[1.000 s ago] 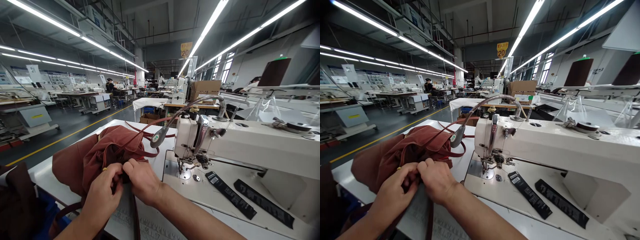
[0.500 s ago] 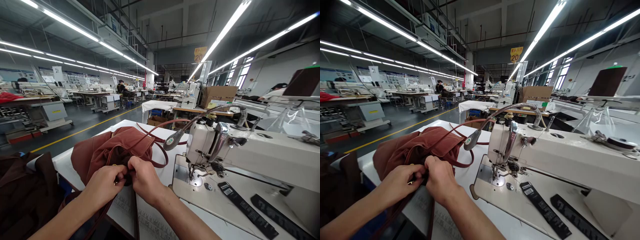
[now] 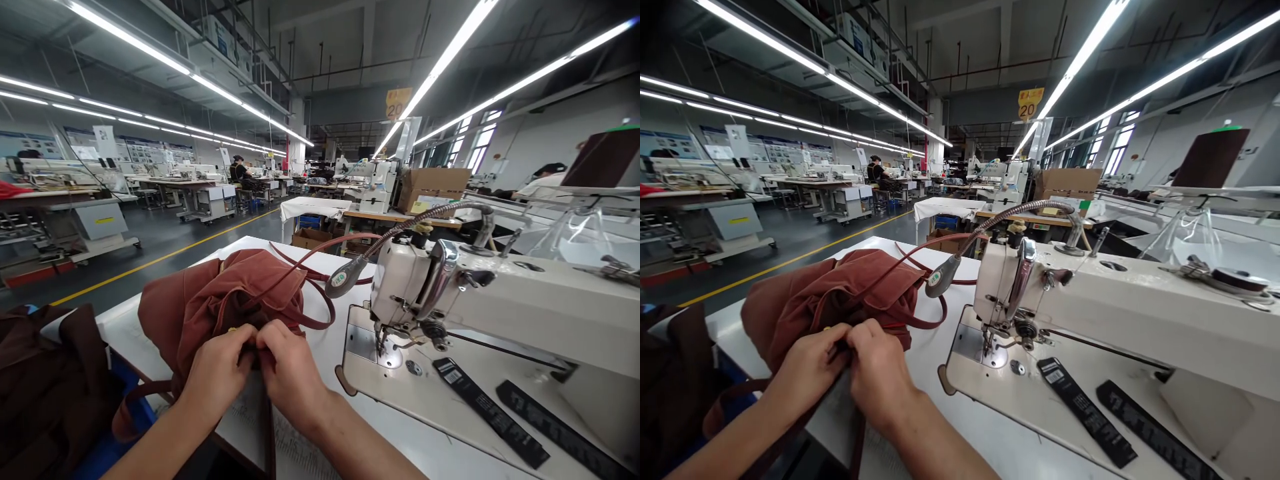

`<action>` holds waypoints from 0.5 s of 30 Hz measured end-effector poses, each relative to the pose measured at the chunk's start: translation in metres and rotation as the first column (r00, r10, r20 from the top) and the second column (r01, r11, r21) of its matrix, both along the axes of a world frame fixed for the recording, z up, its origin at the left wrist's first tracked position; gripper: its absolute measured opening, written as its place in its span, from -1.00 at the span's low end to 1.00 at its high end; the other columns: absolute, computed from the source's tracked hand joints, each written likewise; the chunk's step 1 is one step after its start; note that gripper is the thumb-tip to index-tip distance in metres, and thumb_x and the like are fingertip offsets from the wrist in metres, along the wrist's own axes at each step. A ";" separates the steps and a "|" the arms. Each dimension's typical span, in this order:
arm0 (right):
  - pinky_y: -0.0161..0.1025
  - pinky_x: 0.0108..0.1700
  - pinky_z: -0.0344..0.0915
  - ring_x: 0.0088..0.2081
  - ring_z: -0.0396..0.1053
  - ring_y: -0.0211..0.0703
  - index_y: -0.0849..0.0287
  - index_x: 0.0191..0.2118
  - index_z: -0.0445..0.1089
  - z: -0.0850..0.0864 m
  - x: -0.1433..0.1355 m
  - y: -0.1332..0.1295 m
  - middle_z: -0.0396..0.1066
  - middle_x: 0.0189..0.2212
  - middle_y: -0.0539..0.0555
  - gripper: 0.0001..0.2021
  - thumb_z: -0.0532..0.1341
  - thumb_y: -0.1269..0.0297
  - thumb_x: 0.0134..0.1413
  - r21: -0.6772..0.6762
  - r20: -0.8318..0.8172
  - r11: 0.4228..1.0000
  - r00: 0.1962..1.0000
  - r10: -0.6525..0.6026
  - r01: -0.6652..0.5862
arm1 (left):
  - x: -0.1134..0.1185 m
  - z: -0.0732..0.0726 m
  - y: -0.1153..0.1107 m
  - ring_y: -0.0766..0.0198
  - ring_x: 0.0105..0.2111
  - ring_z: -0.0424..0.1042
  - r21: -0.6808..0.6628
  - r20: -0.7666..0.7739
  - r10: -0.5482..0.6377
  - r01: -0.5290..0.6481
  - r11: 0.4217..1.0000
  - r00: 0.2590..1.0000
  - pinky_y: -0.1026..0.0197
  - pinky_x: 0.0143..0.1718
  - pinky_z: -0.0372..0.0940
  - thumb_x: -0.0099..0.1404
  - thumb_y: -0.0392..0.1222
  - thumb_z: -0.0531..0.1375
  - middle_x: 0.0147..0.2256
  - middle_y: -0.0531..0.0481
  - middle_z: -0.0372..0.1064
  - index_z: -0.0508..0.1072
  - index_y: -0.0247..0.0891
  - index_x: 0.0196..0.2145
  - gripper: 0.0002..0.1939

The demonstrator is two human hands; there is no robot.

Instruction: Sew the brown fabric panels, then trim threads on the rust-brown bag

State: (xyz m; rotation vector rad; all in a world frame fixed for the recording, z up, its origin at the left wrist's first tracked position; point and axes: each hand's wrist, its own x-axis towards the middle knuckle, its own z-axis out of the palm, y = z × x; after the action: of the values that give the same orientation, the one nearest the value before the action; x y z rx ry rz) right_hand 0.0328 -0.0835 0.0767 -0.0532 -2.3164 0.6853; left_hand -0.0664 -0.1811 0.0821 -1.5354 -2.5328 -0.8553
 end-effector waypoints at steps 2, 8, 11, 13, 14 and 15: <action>-0.34 -0.34 0.18 -0.35 0.23 -0.24 0.16 -0.31 0.18 -0.001 0.013 0.007 0.22 -0.30 0.05 -0.79 -0.04 0.59 -0.03 -0.079 -0.042 0.997 0.999 -0.018 0.015 | -0.003 0.000 0.000 0.24 -0.44 0.30 -0.026 -0.012 -0.033 0.033 0.999 0.999 0.25 -0.39 0.13 0.11 -0.34 -0.03 -0.46 0.06 0.30 0.28 -0.19 -0.40 -0.86; -0.27 -0.17 0.23 -0.17 0.26 -0.17 0.08 -0.06 0.19 -0.004 0.034 0.022 0.18 -0.08 0.06 -0.59 0.09 0.57 -0.06 -0.061 0.122 0.989 0.984 -0.128 0.136 | -0.008 -0.009 -0.004 0.32 -0.57 0.25 0.061 -0.059 0.003 0.000 0.998 0.998 0.30 -0.50 0.14 0.11 -0.29 -0.02 -0.51 0.10 0.27 0.29 -0.20 -0.37 -0.87; -0.28 -0.20 0.25 -0.20 0.29 -0.16 0.07 -0.02 0.20 -0.011 0.024 0.022 0.24 -0.12 0.05 -0.55 0.14 0.55 -0.07 -0.041 0.190 0.993 0.976 -0.104 0.114 | -0.010 -0.013 -0.005 0.33 -0.57 0.26 0.124 -0.115 -0.046 0.060 0.990 0.992 0.31 -0.51 0.15 0.09 -0.29 0.00 -0.53 0.11 0.26 0.31 -0.19 -0.39 -0.86; -0.31 -0.23 0.24 -0.24 0.30 -0.17 0.09 -0.05 0.24 -0.016 0.015 0.021 0.29 -0.21 0.03 -0.58 0.16 0.57 -0.07 -0.065 0.172 0.991 0.979 -0.108 0.121 | -0.011 -0.014 -0.005 0.33 -0.53 0.29 0.150 -0.144 -0.071 0.093 0.984 0.987 0.33 -0.49 0.17 0.09 -0.30 0.00 -0.49 0.10 0.28 0.33 -0.19 -0.39 -0.85; -0.33 -0.23 0.24 -0.25 0.30 -0.18 0.11 -0.08 0.28 -0.018 0.012 0.021 0.31 -0.26 0.03 -0.61 0.17 0.58 -0.08 -0.078 0.154 0.990 0.982 -0.109 0.122 | -0.012 -0.015 -0.005 0.34 -0.51 0.30 0.166 -0.144 -0.088 0.112 0.980 0.986 0.34 -0.47 0.19 0.09 -0.31 0.01 -0.45 0.09 0.30 0.33 -0.19 -0.37 -0.85; -0.34 -0.24 0.23 -0.26 0.30 -0.19 0.13 -0.13 0.31 -0.020 0.009 0.022 0.32 -0.29 0.02 -0.64 0.18 0.59 -0.08 -0.088 0.138 0.989 0.985 -0.105 0.118 | -0.013 -0.016 -0.005 0.35 -0.47 0.32 0.180 -0.137 -0.111 0.135 0.974 0.984 0.35 -0.44 0.21 0.10 -0.31 0.02 -0.40 0.08 0.31 0.34 -0.19 -0.34 -0.83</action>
State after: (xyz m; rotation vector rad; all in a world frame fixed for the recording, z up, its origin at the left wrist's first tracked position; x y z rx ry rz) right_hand 0.0421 -0.0618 0.0567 -0.2793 -2.3848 0.7555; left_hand -0.0795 -0.1862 0.0663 -1.6423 -2.2189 -0.9492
